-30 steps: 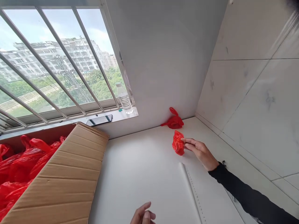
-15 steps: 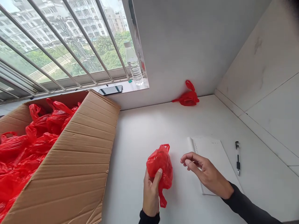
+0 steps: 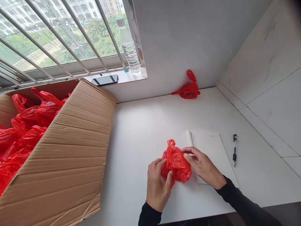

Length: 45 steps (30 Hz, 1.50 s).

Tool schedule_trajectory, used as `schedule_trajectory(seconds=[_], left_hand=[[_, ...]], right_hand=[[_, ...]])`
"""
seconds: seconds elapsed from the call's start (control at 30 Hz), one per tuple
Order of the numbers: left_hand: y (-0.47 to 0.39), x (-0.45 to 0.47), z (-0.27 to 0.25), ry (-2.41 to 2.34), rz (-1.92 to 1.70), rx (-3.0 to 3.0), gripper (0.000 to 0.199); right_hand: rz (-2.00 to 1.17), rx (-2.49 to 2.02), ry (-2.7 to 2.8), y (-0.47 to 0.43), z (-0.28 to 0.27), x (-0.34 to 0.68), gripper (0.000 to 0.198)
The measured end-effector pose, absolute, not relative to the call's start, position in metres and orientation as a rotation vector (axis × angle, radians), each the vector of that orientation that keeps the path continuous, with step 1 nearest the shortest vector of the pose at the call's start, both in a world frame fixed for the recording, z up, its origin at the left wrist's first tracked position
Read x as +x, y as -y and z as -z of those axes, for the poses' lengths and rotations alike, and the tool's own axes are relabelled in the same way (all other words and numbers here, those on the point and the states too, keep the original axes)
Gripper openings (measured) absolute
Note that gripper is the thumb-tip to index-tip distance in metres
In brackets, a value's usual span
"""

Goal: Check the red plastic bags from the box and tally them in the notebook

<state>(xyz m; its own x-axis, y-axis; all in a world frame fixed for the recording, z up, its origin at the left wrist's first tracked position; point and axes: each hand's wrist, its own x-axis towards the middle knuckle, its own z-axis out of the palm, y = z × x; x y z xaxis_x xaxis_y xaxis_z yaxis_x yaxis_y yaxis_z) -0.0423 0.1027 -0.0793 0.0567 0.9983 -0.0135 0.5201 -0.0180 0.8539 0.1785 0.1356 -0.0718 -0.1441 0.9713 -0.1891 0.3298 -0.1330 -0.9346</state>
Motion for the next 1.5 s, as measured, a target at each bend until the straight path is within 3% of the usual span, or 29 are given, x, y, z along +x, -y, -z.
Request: schedule_trajectory(seconds=[0.1,0.3,0.5,0.57,0.67,0.73,0.83,0.93,1.07,1.2,1.37,1.5], left_hand=[[-0.106,-0.038,0.084,-1.556,-0.882,1.611,0.016],[-0.105,-0.041,0.075,-1.530,-0.931,1.522,0.020],[-0.102,-0.065,0.073,-1.677,-1.003,1.387,0.023],[-0.101,-0.064,0.073,-1.667,-1.040,1.427,0.029],[-0.104,-0.053,0.071,-1.581,-1.007,1.723,0.049],[-0.108,-0.047,0.072,-1.530,-0.964,1.920,0.041],[-0.111,-0.049,0.073,-1.553,-1.015,1.936,0.016],[-0.109,-0.063,0.072,-1.668,-1.105,1.779,0.009],[-0.103,-0.071,0.065,-1.750,-1.143,1.605,0.019],[-0.104,-0.059,0.060,-1.628,-1.097,1.719,0.044],[-0.108,-0.061,0.062,-1.692,-1.244,1.565,0.011],[-0.106,-0.077,0.056,-1.785,-1.349,1.329,0.012]], right_hand=[[-1.105,-1.502,1.638,-0.133,0.066,0.174,0.024],[-1.010,-1.464,1.839,-0.131,0.066,0.170,0.009],[-0.916,-1.626,1.733,-0.131,0.067,0.195,0.015],[-0.900,-1.607,1.754,-0.131,0.065,0.194,0.012],[-0.899,-1.494,1.880,-0.131,0.063,0.182,0.032],[-0.894,-1.419,1.963,-0.132,0.063,0.173,0.035],[-0.876,-1.426,1.944,-0.135,0.064,0.172,0.015],[-0.863,-1.562,1.806,-0.137,0.064,0.184,0.013],[-0.884,-1.627,1.753,-0.134,0.059,0.193,0.015],[-1.005,-1.532,1.779,-0.131,0.053,0.180,0.042],[-0.997,-1.581,1.612,-0.135,0.052,0.178,0.017],[-0.939,-1.676,1.418,-0.133,0.052,0.191,0.019]])
